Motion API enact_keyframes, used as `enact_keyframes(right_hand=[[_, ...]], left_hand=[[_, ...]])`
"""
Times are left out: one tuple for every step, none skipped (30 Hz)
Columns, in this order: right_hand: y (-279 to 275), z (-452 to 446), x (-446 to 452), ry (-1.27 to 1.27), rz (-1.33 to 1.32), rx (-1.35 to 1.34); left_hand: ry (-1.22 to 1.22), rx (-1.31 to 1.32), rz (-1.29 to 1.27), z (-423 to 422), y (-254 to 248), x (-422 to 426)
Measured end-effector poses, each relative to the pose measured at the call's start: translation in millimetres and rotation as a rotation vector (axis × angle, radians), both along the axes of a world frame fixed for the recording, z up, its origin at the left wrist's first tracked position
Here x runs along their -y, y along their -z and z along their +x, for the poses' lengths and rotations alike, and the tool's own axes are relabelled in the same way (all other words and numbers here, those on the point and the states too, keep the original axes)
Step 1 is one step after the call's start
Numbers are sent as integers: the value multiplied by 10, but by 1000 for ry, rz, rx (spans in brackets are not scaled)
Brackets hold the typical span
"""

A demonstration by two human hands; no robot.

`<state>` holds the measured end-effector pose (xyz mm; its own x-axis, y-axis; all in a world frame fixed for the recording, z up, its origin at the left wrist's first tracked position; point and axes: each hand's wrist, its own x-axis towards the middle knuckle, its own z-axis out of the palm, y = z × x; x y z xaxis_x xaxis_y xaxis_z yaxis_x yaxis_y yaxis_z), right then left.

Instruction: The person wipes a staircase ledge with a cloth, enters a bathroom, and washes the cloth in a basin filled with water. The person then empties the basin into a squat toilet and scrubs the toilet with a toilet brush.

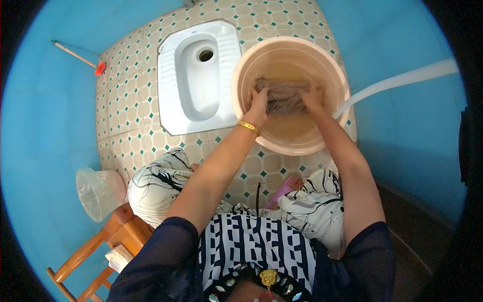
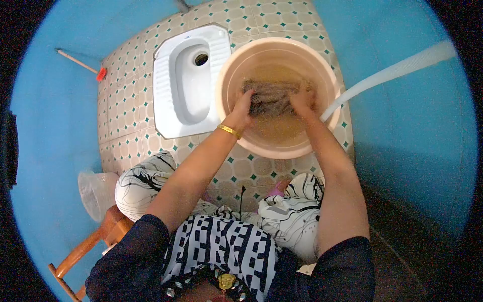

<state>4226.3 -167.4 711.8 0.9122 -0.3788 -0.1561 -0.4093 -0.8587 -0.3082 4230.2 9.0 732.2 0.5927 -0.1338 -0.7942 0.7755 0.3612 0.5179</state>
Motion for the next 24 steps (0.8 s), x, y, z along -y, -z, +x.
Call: enact_keyframes(right_hand=[[154,-23,-56,-19,-117,154],[249,-55,-115,-14,-121,152],[293,-74,-185,71,427,113],[329,-64,-247,150,973,71],[78,-113,-402,66,948,63],[-287,-222,-618,-13,924,51],[-425,-292,-801,-148,749,172],[-557,-360,-953,-277,565,289],[-769,-426,-1075,-269,564,286],[-1013,-480,-1185,-356,555,371],[-1182,-517,-1256,-446,544,459],[-1259,-544,-1284,-445,546,462],[-1312,-565,-1306,-497,552,475],[-1356,-571,-1323,-550,557,487],[-1414,-560,-1341,-547,558,488],[-1473,-548,-1353,-580,556,549],[-1505,-537,-1348,-613,550,611],[-1509,-512,-1314,-610,546,614],[-1511,-454,-1259,-627,478,650],[-1516,-381,-1204,-644,409,689],[-1491,-289,-1157,-644,404,699],[-1440,-185,-1110,-596,408,754],[-1392,-112,-1061,-548,413,807],[-1376,-80,-1011,-549,409,815]], left_hand=[[22,-27,-104,1,94,6],[45,-56,-207,-10,145,6],[51,-55,-211,-9,131,-7],[57,-190,-324,11,113,-38],[60,-259,-381,18,66,-80],[63,-331,-435,25,9,-123],[33,-130,-514,30,-151,-159],[5,72,-592,24,-249,-197],[10,65,-593,12,-250,-253],[29,138,-745,6,-254,-320],[46,215,-896,9,-269,-375],[27,166,-826,36,-383,-391],[31,167,-822,41,-495,-359],[32,179,-842,21,-682,-294],[34,191,-864,14,-800,-250],[38,190,-865,26,-874,-236],[92,240,-923,44,-900,-223],[146,291,-980,60,-939,-210],[172,322,-1004,83,-942,-194],[172,328,-1005,80,-918,-162],[151,322,-992,90,-856,-123],[122,308,-964,88,-793,-86],[89,291,-921,107,-705,-25],[60,273,-883,123,-621,25]])
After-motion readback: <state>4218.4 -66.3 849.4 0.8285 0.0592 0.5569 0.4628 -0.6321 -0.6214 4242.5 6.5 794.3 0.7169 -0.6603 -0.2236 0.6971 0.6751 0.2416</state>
